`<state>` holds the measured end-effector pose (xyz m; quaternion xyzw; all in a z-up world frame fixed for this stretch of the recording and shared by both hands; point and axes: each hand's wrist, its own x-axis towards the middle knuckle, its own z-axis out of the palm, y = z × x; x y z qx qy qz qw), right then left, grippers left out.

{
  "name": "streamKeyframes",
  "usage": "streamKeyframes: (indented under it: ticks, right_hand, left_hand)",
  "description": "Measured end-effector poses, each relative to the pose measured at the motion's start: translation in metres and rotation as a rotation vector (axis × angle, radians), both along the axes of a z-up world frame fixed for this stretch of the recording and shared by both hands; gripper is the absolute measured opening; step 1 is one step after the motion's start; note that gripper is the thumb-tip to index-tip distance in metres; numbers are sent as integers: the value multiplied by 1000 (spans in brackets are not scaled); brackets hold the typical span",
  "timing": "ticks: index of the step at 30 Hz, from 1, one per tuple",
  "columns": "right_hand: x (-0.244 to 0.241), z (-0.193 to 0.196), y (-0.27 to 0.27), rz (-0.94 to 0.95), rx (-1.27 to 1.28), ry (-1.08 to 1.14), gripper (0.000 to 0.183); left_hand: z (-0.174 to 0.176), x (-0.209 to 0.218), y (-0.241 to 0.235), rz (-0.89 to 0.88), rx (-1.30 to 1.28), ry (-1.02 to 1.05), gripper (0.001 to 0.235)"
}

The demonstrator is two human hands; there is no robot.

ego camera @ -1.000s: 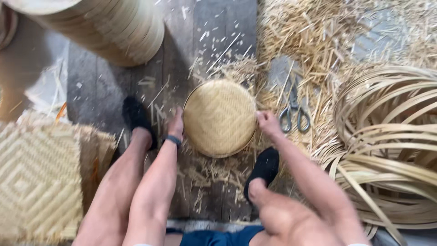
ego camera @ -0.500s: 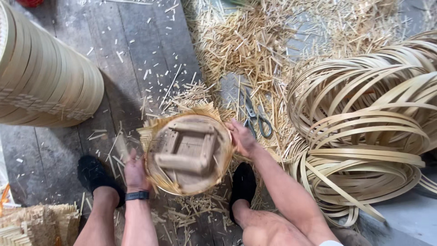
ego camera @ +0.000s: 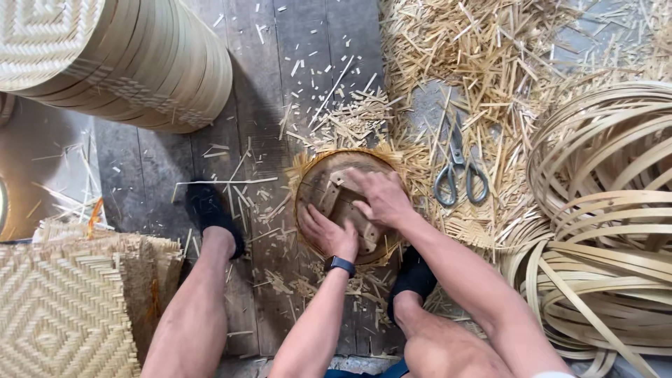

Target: The person assembles round bamboo trays by placing a circular bamboo frame over a square woven mat, trimming the excess mat with shears, and stacking the finished trays. The process is repeated multiple times.

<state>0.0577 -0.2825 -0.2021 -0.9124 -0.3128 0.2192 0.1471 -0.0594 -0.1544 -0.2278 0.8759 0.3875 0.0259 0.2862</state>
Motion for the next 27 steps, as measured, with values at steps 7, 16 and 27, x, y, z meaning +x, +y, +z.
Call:
streamKeyframes:
  ticks: [7, 16, 27]
  right_hand:
    - [-18, 37, -1, -35, -28, 100, 78]
    - [-15, -43, -66, -616, 490, -134, 32]
    - [-8, -108, -177, -986, -195, -10, 72]
  left_hand:
    - [18, -16, 17, -180, 25, -163, 84]
    - [-5, -10, 17, -315, 187, 106, 83]
    - [10, 56, -50, -293, -3, 199, 127]
